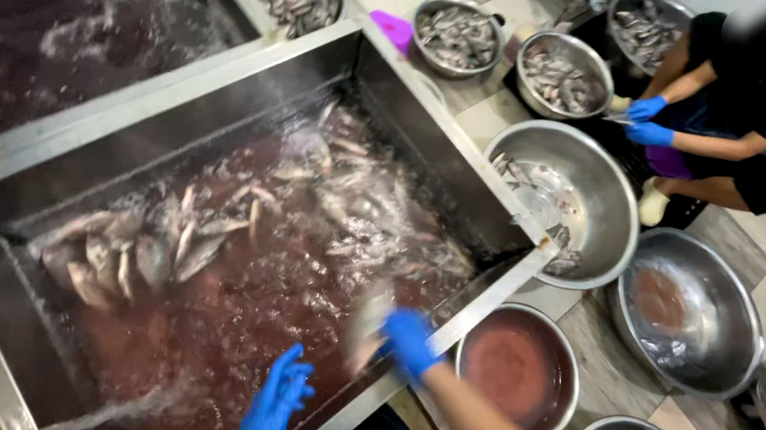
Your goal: The person stands at a large metal tank filled with fish in bloody water and washes fish one at a time under a running tap, rubbing each fish with both gloved hands before releasing it back into the tank. Other workers sort fish into bowls nearby.
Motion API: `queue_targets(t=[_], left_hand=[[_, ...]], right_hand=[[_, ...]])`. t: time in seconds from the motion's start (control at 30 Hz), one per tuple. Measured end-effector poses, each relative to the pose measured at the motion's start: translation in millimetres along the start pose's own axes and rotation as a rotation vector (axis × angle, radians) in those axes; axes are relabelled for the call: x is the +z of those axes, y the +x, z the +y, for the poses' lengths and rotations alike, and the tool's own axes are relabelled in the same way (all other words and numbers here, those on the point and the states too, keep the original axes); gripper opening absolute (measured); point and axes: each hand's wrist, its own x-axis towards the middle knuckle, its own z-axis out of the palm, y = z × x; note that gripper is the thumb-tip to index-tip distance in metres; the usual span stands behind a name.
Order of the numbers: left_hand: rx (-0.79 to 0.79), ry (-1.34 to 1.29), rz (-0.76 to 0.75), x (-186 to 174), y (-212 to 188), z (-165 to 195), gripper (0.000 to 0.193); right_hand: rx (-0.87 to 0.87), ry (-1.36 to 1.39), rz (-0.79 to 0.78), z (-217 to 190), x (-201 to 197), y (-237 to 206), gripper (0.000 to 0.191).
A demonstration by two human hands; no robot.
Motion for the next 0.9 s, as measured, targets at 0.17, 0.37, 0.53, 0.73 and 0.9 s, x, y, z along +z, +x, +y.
queue_targets(t=[0.17,0.37,0.53,0.73,0.9], left_hand=[[-0.284,0.791,0.385,-62,22,-18,0.084],[-0.646,0.895,0.434,-129,58,-45,0.117],[-0.546,0.968,0.321,-106,84,-52,0.093],[-0.711,0.882,0.805,-84,129,-61,0.044],[-0.765,0.378,0.714,-103,124,-78,0.047]], right_hand=[[-0.112,-0.955,0.335,19,-218,-5,0.021],[0.403,0.172,0.485,11,-230,-45,0.031],[0.593,-0.379,0.061,26,-175,-105,0.031],[0.592,-0.653,-0.219,36,-141,-122,0.032],[0.516,-0.608,-0.251,34,-138,-122,0.031]])
